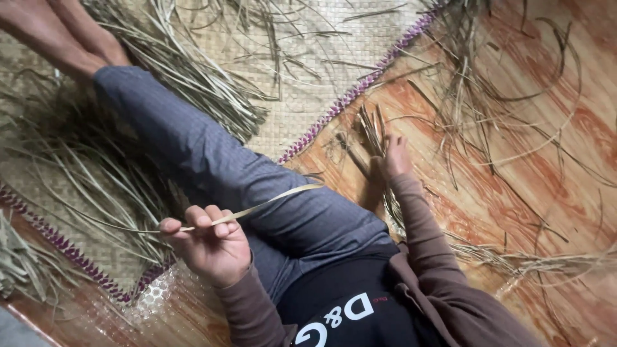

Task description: Weaving long strips of dried plant material into a mat while sitting on the floor.

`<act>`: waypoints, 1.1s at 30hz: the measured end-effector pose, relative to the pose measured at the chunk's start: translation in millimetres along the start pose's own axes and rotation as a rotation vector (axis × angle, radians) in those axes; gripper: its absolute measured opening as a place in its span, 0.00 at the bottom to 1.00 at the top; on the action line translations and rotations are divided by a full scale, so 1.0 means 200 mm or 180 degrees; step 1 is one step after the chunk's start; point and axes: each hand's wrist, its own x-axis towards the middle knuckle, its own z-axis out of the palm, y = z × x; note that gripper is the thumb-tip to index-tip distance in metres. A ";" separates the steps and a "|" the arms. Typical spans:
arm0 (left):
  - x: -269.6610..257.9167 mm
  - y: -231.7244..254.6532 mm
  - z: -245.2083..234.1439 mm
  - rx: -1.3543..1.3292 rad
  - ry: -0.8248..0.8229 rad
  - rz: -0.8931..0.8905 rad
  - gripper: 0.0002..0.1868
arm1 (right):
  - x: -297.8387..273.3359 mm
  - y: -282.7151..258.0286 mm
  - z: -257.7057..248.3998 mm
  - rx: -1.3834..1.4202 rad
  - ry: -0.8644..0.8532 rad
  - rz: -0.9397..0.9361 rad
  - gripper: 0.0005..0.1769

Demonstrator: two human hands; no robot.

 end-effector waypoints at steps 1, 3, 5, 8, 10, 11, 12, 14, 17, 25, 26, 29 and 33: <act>0.00 0.00 -0.01 0.0041 0.0012 -0.0020 0.10 | 0.00 0.06 0.03 0.0090 -0.0020 0.0119 0.39; 0.00 0.00 -0.01 0.0074 0.0019 -0.0045 0.09 | 0.01 0.16 0.03 0.0179 -0.0032 0.0242 0.37; 0.01 -0.01 0.01 0.0071 0.0030 -0.0062 0.08 | 0.03 0.21 -0.01 -0.0169 0.0064 0.0667 0.41; 0.01 -0.03 0.06 0.0091 0.0057 -0.0060 0.06 | -0.02 0.11 -0.09 -0.1200 0.0403 0.0325 0.46; 0.00 -0.09 0.06 -0.0018 0.0033 -0.0101 0.05 | -0.15 -0.25 -0.22 0.0893 -0.0288 0.1048 0.29; 0.00 -0.12 0.06 -0.0122 0.0000 -0.0136 0.05 | -0.21 -0.43 -0.28 0.3021 -0.0979 0.1689 0.18; -0.02 -0.16 0.08 -0.0119 -0.0001 -0.0144 0.05 | -0.30 -0.58 -0.40 0.3025 -0.0978 0.1697 0.18; -0.03 -0.23 0.12 0.0111 -0.0523 -0.0250 0.04 | -0.45 -0.88 -0.65 0.2589 -0.2103 -0.1884 0.26; -0.05 -0.40 0.14 0.0374 -0.1020 -0.0088 0.06 | -0.56 -1.01 -0.48 0.4973 -0.2153 -0.1469 0.35; -0.01 -0.54 0.10 0.0572 -0.0195 -0.0237 0.11 | -0.39 -1.06 -0.31 0.5896 -0.1051 0.1121 0.08; -0.01 -0.54 0.13 0.0294 0.0356 -0.0460 0.08 | -0.36 -1.06 -0.31 0.6026 -0.0947 0.1169 0.11; -0.05 -0.66 0.15 0.1033 0.0870 -0.0936 0.06 | -0.39 -1.07 -0.19 0.5733 -0.0799 0.0917 0.11; -0.10 -0.76 0.09 0.0700 0.1484 -0.1034 0.09 | -0.37 -1.08 -0.15 0.5554 -0.0857 0.0899 0.15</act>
